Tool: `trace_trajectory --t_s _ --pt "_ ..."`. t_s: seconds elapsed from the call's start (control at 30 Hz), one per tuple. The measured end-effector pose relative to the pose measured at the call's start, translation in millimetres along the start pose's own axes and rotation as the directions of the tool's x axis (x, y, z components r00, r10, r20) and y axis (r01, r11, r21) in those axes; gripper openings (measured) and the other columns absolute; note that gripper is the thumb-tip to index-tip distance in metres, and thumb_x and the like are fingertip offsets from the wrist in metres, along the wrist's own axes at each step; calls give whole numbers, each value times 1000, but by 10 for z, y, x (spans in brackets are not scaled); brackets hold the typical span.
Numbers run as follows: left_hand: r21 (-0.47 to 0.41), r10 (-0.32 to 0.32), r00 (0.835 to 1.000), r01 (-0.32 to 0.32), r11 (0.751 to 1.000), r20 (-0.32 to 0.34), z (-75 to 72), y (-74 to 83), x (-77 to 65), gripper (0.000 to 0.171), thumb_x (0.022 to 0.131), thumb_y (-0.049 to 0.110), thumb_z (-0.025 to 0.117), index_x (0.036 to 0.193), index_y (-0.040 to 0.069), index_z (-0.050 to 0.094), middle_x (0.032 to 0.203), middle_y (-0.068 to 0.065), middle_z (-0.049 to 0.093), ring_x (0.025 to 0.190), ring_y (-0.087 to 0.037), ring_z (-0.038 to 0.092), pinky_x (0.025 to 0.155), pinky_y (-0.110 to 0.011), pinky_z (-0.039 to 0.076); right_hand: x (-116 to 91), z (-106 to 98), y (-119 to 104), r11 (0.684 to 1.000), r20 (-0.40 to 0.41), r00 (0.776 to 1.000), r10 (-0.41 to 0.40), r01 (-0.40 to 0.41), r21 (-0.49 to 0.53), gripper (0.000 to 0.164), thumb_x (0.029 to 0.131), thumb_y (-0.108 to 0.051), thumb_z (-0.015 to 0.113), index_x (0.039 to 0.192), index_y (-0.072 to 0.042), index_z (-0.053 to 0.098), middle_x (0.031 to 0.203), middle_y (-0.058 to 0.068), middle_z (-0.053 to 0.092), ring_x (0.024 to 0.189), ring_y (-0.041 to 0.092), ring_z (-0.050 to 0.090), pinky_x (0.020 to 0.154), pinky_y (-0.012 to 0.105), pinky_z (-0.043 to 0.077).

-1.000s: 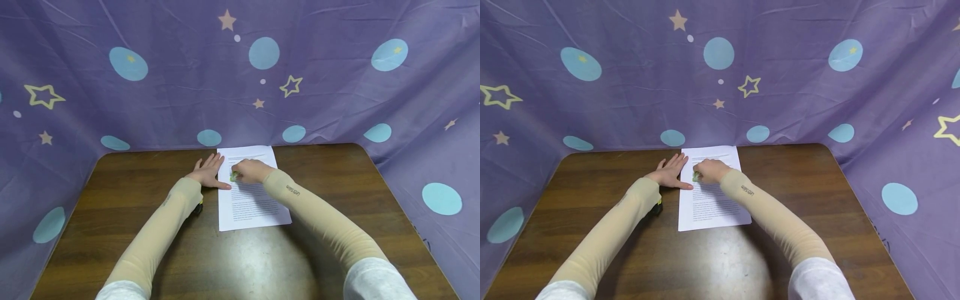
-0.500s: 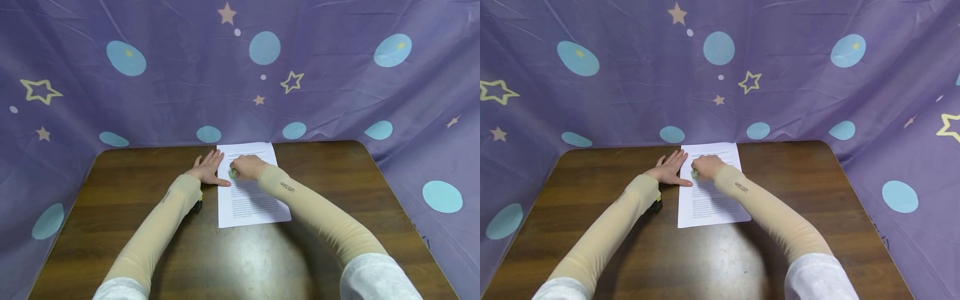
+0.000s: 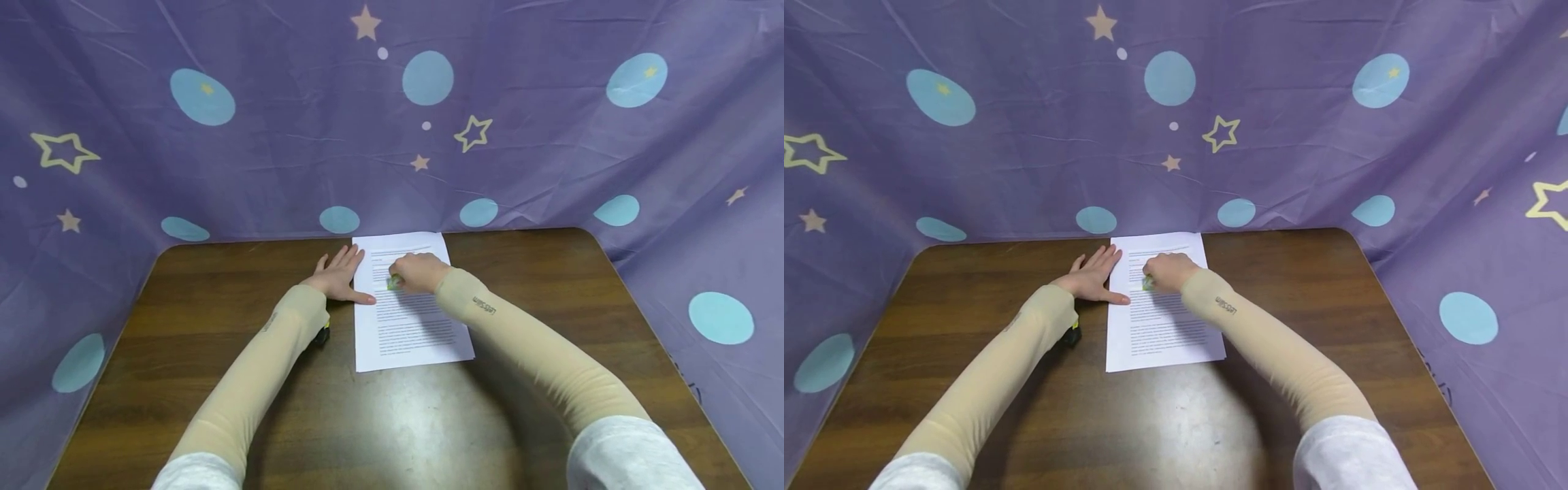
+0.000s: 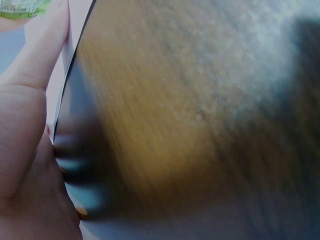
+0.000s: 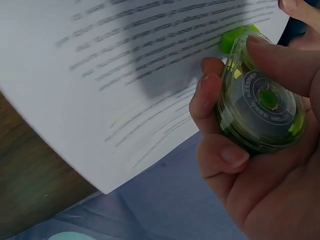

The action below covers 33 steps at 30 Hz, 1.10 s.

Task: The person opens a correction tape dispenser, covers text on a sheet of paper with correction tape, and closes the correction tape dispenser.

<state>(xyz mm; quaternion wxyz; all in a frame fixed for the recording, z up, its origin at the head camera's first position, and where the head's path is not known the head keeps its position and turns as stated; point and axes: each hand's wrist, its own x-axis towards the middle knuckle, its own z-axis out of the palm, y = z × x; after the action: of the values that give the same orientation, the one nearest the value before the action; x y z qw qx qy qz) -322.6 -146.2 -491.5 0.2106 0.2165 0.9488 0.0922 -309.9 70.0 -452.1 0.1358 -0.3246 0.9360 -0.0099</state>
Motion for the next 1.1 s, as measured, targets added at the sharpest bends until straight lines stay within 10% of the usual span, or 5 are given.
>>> trace_trajectory --t_s 1.1 --pt "-32 25 999 -26 999 -26 -26 40 -62 118 71 71 63 152 10 2 157 -11 -5 143 -31 -7 108 -60 -3 -413 76 556 998 -12 998 56 -56 18 7 85 -13 64 79 -17 63 68 -5 52 61 13 46 51 29 37"
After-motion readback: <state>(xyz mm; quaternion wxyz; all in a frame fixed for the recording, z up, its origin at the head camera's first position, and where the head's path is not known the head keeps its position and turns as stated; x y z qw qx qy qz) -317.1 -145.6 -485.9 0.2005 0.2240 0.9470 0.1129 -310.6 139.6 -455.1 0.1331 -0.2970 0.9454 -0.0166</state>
